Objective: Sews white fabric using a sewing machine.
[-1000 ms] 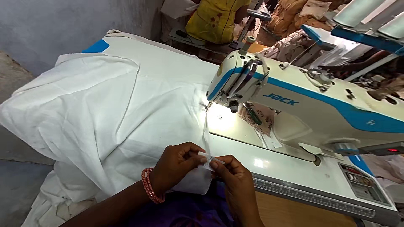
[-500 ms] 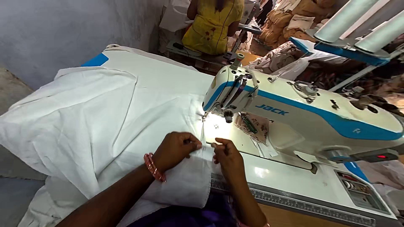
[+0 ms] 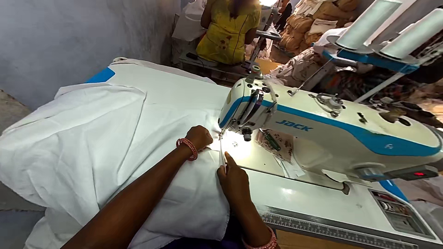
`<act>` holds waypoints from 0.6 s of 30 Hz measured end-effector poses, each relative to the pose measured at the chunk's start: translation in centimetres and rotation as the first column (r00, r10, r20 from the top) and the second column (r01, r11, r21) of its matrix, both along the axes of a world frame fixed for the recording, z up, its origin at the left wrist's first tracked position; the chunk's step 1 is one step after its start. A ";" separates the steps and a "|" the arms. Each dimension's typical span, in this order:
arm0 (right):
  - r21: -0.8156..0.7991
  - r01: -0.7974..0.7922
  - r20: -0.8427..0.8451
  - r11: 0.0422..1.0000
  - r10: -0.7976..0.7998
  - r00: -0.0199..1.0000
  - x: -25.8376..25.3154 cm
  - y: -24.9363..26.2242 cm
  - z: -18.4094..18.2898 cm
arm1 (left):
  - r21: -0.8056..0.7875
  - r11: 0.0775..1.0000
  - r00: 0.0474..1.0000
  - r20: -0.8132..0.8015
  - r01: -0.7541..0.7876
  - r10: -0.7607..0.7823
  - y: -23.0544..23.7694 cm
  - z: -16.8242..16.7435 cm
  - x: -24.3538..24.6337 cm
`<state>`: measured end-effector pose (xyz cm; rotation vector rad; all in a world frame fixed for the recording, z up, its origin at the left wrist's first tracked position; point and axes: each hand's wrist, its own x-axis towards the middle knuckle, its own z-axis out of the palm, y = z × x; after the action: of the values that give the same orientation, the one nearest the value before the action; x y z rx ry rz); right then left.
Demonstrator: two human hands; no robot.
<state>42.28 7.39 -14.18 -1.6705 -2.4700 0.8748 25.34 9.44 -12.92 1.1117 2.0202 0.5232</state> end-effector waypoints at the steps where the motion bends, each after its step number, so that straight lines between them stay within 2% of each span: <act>1: 0.004 0.000 0.016 1.000 0.000 1.000 -0.1 -0.1 0.0 | 0.001 0.999 0.999 -0.032 0.033 -0.033 0.2 0.0 0.1; 5: -0.003 -0.041 0.163 0.999 0.041 0.986 -0.9 -0.6 0.7 | -0.008 0.989 0.981 -0.125 0.145 -0.145 0.9 0.3 0.6; 10: -0.064 -0.085 0.276 0.994 0.100 0.956 -1.2 -1.0 1.4 | -0.004 0.989 0.977 -0.155 0.147 -0.146 0.9 0.2 0.9; 12: -0.096 -0.100 0.318 0.990 0.126 0.940 -1.3 -1.3 1.6 | 0.008 0.987 0.961 -0.231 0.160 -0.154 0.3 0.2 1.4; 14: -0.108 -0.113 0.335 0.988 0.143 0.931 -1.2 -1.7 1.5 | 0.077 0.978 0.913 -0.378 0.196 -0.153 -0.4 -0.4 2.2; 15: -0.102 -0.120 0.334 0.988 0.147 0.931 -1.1 -2.0 1.5 | 0.158 0.958 0.880 -0.453 0.238 -0.144 -0.8 -0.9 2.6; 17: -0.081 -0.130 0.331 0.988 0.150 0.932 -0.8 -2.6 1.2 | 0.316 0.859 0.788 -0.598 0.402 -0.148 -1.4 -2.4 2.8; 18: -0.074 -0.133 0.327 0.988 0.150 0.933 -0.7 -2.9 1.1 | 0.338 0.811 0.756 -0.628 0.477 -0.184 -1.6 -3.0 2.8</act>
<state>41.58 4.52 -13.07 -1.8072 -2.8412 0.7234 28.14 7.80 -15.91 2.1246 2.1397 0.5575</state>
